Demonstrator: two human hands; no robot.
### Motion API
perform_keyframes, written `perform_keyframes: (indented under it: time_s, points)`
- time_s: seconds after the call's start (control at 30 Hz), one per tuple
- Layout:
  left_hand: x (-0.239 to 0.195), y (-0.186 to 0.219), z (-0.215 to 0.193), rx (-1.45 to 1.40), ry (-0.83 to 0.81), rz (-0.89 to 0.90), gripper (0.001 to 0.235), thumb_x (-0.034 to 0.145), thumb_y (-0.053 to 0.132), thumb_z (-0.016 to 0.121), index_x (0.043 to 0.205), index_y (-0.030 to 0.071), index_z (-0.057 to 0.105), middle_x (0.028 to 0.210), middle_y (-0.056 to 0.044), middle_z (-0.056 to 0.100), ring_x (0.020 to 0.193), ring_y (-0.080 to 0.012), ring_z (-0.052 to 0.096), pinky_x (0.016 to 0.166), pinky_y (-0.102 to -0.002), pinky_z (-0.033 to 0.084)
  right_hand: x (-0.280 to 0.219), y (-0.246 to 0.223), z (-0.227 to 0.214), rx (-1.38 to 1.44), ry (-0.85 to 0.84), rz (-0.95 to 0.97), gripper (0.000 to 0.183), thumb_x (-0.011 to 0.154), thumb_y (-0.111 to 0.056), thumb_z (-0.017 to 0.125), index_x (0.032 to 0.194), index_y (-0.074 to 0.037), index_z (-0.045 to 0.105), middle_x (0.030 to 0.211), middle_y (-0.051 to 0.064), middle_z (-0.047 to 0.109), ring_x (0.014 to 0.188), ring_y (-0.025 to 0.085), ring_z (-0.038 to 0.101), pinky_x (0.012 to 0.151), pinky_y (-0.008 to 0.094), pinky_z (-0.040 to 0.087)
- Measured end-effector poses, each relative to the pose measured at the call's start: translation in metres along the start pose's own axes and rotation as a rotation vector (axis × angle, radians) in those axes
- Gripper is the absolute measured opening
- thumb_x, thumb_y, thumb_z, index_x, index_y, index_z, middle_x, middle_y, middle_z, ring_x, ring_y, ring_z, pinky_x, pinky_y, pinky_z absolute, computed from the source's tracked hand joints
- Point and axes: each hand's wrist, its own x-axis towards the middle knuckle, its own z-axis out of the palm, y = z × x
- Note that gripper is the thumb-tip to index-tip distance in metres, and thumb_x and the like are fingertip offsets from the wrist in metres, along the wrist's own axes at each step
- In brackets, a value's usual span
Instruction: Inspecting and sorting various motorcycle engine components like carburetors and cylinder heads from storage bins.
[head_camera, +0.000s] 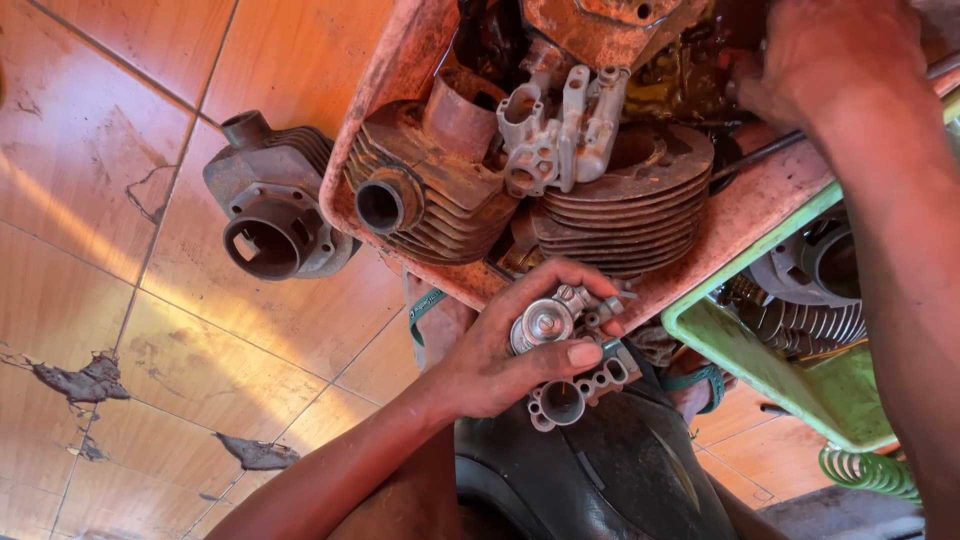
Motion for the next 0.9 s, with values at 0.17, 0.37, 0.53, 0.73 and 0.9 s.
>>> perform_keyframes:
  time_s: [0.17,0.37,0.53,0.73,0.9]
  points:
    - [0.002,0.002,0.000,0.059,0.018,-0.043,0.048,0.099,0.053,0.059,0.132,0.020,0.054,0.124,-0.001,0.062,0.115,-0.0214,0.061,0.100,-0.045,0.049,-0.004,-0.017,-0.021,0.141,-0.292,0.032,0.044,0.105,-0.036,0.065,0.082,0.001,0.070,0.071,0.010,0.048,0.055,0.024,0.046,0.049,0.041,0.042]
    - [0.007,0.003,0.002,0.093,0.033,-0.051,0.047,0.097,0.052,0.060,0.129,0.018,0.056,0.120,-0.001,0.065,0.113,-0.0187,0.061,0.099,-0.040,0.048,-0.009,-0.017,-0.016,0.307,-0.265,-0.033,0.035,0.096,-0.023,0.073,0.074,-0.001,0.057,0.066,0.014,0.049,0.054,0.028,0.048,0.049,0.047,0.043]
    - [0.012,-0.004,0.004,-0.063,0.035,-0.169,0.047,0.094,0.047,0.066,0.129,0.018,0.055,0.119,-0.008,0.069,0.112,-0.0190,0.069,0.073,-0.032,0.053,-0.013,-0.012,-0.039,0.609,-0.350,-0.071,0.050,0.099,-0.028,0.065,0.143,-0.006,0.058,0.142,0.025,0.057,0.125,0.045,0.056,0.103,0.059,0.044]
    - [0.017,-0.006,0.005,-0.056,0.069,-0.195,0.049,0.092,0.047,0.066,0.128,0.017,0.056,0.115,-0.008,0.071,0.103,-0.0162,0.068,0.072,-0.030,0.053,0.000,-0.002,-0.037,0.830,-0.413,-0.086,0.040,0.104,-0.023,0.042,0.126,-0.012,0.074,0.131,0.010,0.069,0.108,0.031,0.061,0.093,0.045,0.044]
    - [0.019,-0.013,0.003,-0.095,0.058,-0.168,0.047,0.094,0.043,0.066,0.130,0.015,0.056,0.115,-0.009,0.071,0.109,-0.0181,0.069,0.072,-0.030,0.050,0.022,0.006,0.014,1.215,-0.357,-0.125,0.026,0.109,-0.009,0.037,0.121,-0.003,0.059,0.111,0.010,0.058,0.092,0.023,0.055,0.082,0.035,0.045]
